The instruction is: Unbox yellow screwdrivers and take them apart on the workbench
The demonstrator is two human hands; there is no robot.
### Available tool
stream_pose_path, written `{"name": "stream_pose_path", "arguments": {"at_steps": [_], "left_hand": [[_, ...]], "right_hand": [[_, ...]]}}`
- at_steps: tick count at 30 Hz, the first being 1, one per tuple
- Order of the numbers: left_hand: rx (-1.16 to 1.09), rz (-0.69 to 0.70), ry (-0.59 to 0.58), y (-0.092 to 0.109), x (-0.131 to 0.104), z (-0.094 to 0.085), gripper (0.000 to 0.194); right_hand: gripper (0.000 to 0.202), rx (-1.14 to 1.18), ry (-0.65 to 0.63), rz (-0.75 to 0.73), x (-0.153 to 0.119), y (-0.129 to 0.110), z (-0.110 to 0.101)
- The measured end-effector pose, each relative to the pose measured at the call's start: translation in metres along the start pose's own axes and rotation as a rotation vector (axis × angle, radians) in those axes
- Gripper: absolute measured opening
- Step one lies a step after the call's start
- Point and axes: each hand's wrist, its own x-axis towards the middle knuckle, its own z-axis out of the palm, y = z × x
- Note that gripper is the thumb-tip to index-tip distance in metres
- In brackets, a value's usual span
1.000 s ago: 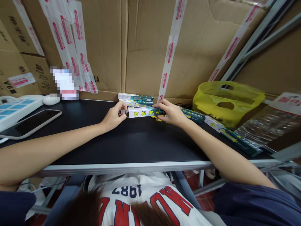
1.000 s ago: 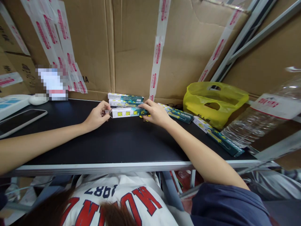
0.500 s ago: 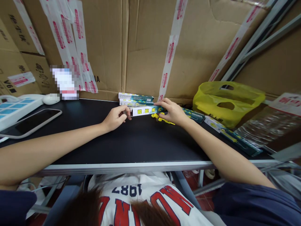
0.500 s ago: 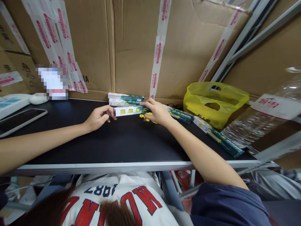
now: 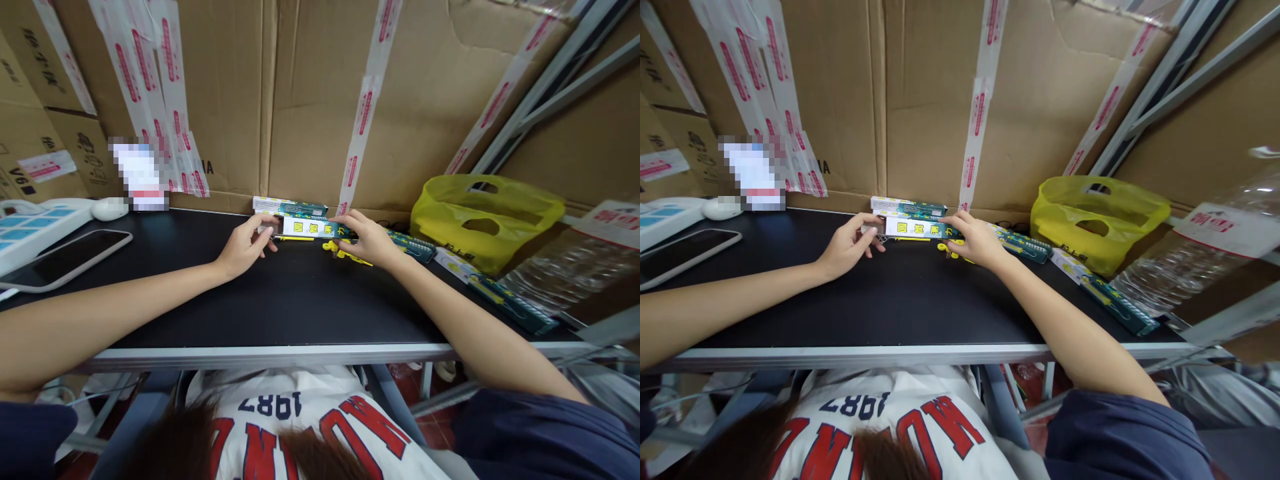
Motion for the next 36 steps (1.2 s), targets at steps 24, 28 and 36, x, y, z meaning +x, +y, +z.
{"name": "stream_pose_path", "arguments": {"at_steps": [24,28,36], "left_hand": [[-0.158,-0.344,-0.277,-0.018,0.01,-0.002,0.036],[-0.148,-0.329,-0.328,-0.022,0.01,-0.004,0.039],[-0.226,-0.262,-0.423,-0.012,0.008,-0.005,0.041]], "right_hand": [[0.049,-0.266,0.017,-0.16,-0.001,-0.009,-0.004],[0.049,-0.26,0.017,-0.164,-0.001,-0.008,-0.004],[0.052,-0.212,-0.033,-0.184,-0.001,-0.008,-0.004]]}}
